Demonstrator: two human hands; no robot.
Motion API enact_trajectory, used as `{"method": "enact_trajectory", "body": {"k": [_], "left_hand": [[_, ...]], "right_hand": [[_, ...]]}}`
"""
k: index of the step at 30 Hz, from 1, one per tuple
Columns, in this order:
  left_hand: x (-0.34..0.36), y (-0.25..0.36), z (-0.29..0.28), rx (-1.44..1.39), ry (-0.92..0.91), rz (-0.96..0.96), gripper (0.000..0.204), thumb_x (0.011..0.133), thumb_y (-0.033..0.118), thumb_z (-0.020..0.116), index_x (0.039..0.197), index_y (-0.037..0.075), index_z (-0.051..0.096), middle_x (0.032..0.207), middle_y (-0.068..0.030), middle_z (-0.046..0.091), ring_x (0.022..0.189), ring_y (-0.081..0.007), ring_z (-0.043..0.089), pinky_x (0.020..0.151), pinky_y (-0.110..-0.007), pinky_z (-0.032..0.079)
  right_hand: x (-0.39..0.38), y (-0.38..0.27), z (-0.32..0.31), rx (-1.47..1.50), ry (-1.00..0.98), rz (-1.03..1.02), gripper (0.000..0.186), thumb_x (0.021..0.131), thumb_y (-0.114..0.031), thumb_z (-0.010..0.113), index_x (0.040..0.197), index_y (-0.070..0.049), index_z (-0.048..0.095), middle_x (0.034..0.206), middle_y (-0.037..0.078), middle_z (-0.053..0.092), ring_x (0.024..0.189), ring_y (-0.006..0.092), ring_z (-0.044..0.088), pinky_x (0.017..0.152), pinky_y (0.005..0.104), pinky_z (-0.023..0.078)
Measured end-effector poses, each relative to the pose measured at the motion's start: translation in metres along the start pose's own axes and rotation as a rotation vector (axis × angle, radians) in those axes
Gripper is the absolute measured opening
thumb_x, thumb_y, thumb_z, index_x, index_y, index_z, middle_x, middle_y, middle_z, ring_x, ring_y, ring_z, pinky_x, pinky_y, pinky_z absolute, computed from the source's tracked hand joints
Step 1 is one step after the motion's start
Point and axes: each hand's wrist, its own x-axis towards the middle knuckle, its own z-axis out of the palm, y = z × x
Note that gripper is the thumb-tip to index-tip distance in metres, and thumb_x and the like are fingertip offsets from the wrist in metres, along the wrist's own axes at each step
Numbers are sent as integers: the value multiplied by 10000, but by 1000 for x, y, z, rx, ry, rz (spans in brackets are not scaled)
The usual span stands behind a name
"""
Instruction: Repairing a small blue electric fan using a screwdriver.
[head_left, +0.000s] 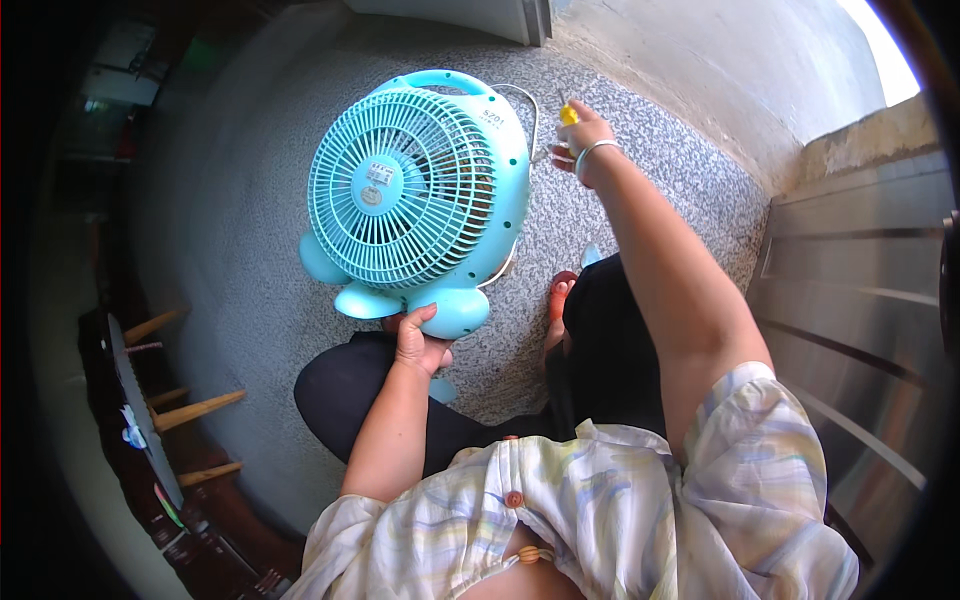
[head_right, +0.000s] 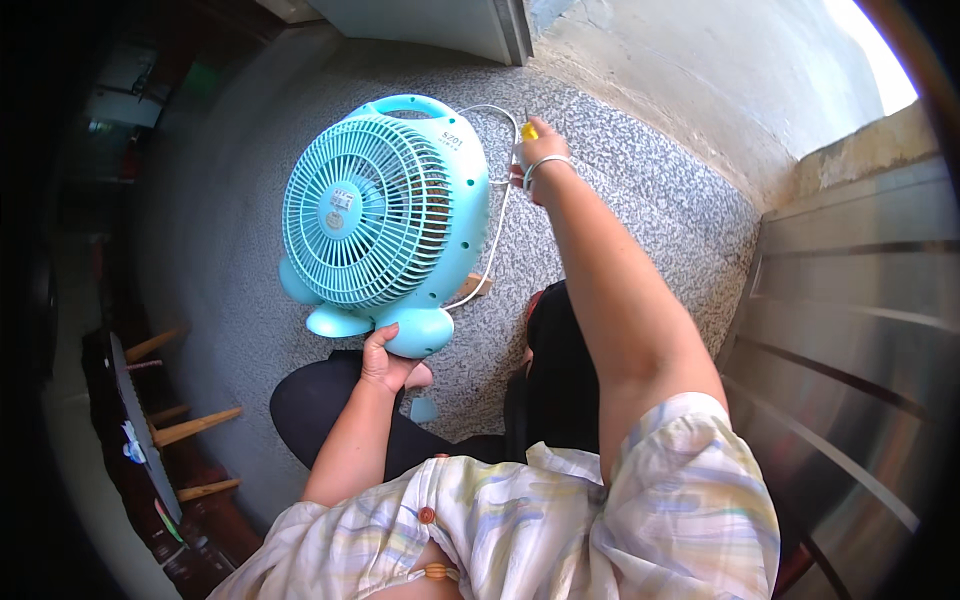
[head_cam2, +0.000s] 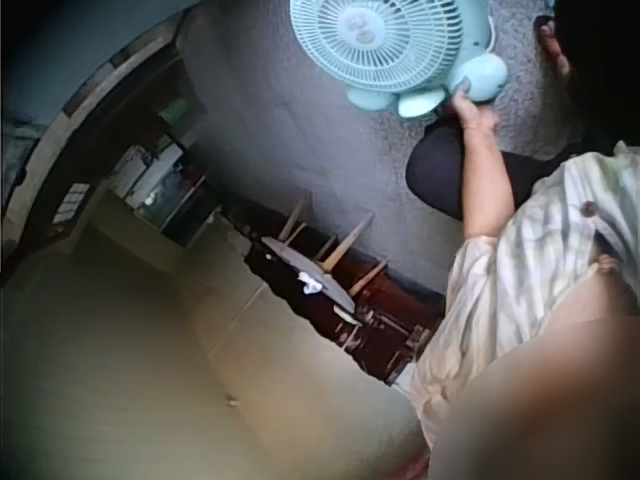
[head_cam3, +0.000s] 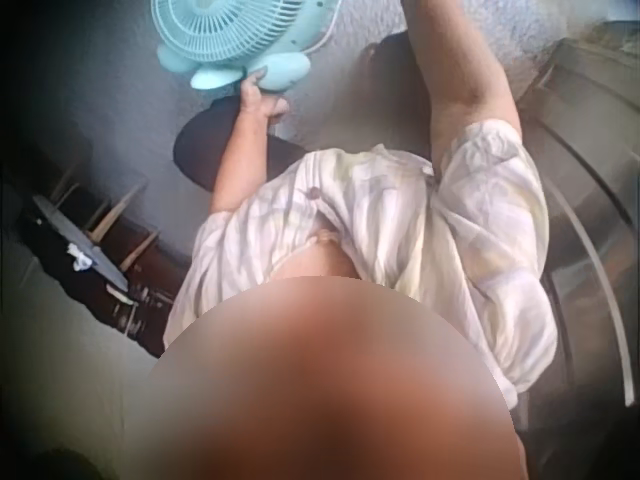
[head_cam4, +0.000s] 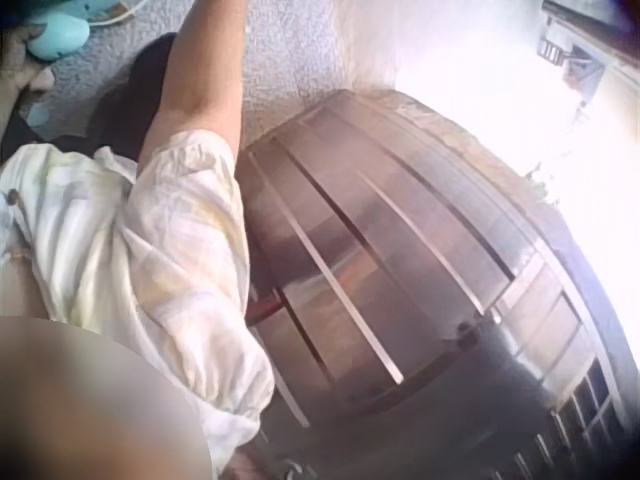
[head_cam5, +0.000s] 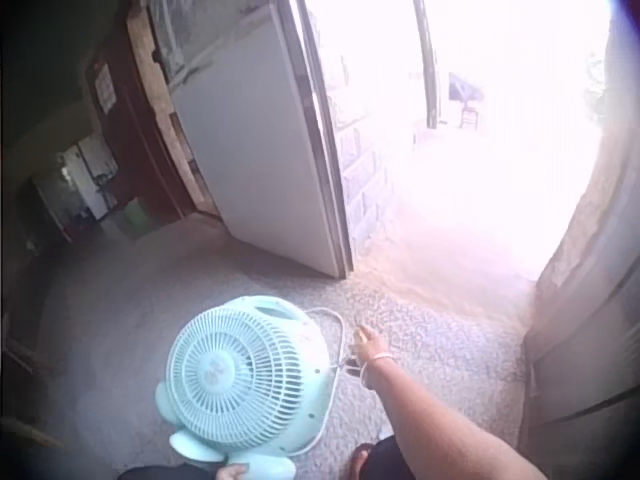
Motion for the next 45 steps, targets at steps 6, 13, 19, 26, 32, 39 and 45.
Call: {"method": "enact_trajectory", "body": {"k": [6, 13, 19, 26, 32, 39, 45], "left_hand": [[0, 0, 4, 44, -75, -3, 670, 613, 206, 647, 1223, 60, 412, 1179, -134, 498, 1097, -334, 471, 963, -523, 342], [-7, 5, 4, 18, -87, -22, 695, 619, 214, 651, 1246, 74, 387, 1214, -138, 471, 1128, -342, 445, 959, -534, 341], [-11, 5, 13, 27, -69, -16, 623, 659, 177, 634, 1224, 49, 405, 1181, -135, 492, 1099, -330, 469, 955, -509, 356], [-12, 6, 5, 19, -38, -13, 624, 666, 166, 642, 1231, 78, 392, 1172, -124, 481, 1093, -323, 462, 951, -506, 355], [-7, 1, 10, 65, -23, 16, 601, 705, 182, 634, 1230, 36, 382, 1178, -148, 479, 1102, -320, 456, 953, -507, 349], [-11, 4, 8, 43, -19, 10, 706, 692, 200, 645, 1287, 17, 313, 1267, -168, 391, 1188, -342, 364, 998, -508, 277], [-12, 7, 9, 56, 14, 26, 557, 687, 174, 650, 1179, 9, 449, 1111, -142, 525, 1036, -310, 503, 895, -492, 394]], "right_hand": [[-2, 40, 3, 233, -217, 165, 310, 855, -71, 434, 1138, -84, 558, 1011, 190, 560, 834, 312, 599, 737, 423, 505], [-28, 28, 11, -5, -279, -67, 376, 819, -54, 466, 1190, -63, 528, 994, 164, 602, 829, 286, 616, 737, 414, 515], [-26, 47, 19, -413, -104, -462, 364, 739, -126, 507, 1085, -92, 616, 1045, 202, 599, 966, 330, 579, 882, 364, 436], [-29, 53, 24, -385, -78, -346, 369, 749, -112, 492, 1100, -108, 608, 1039, 190, 609, 954, 312, 594, 858, 352, 447], [-12, 98, 12, -92, 176, 10, 307, 835, -54, 411, 1120, -98, 517, 764, 107, 552, 716, 289, 615, 624, 475, 514], [-69, 81, 12, 294, 73, 292, 291, 867, -60, 406, 1154, -11, 410, 932, 212, 492, 866, 392, 579, 798, 557, 474], [-90, 107, -1, 284, -29, 478, 286, 889, -99, 393, 1117, 68, 347, 937, 223, 464, 781, 345, 581, 692, 485, 534]]}}
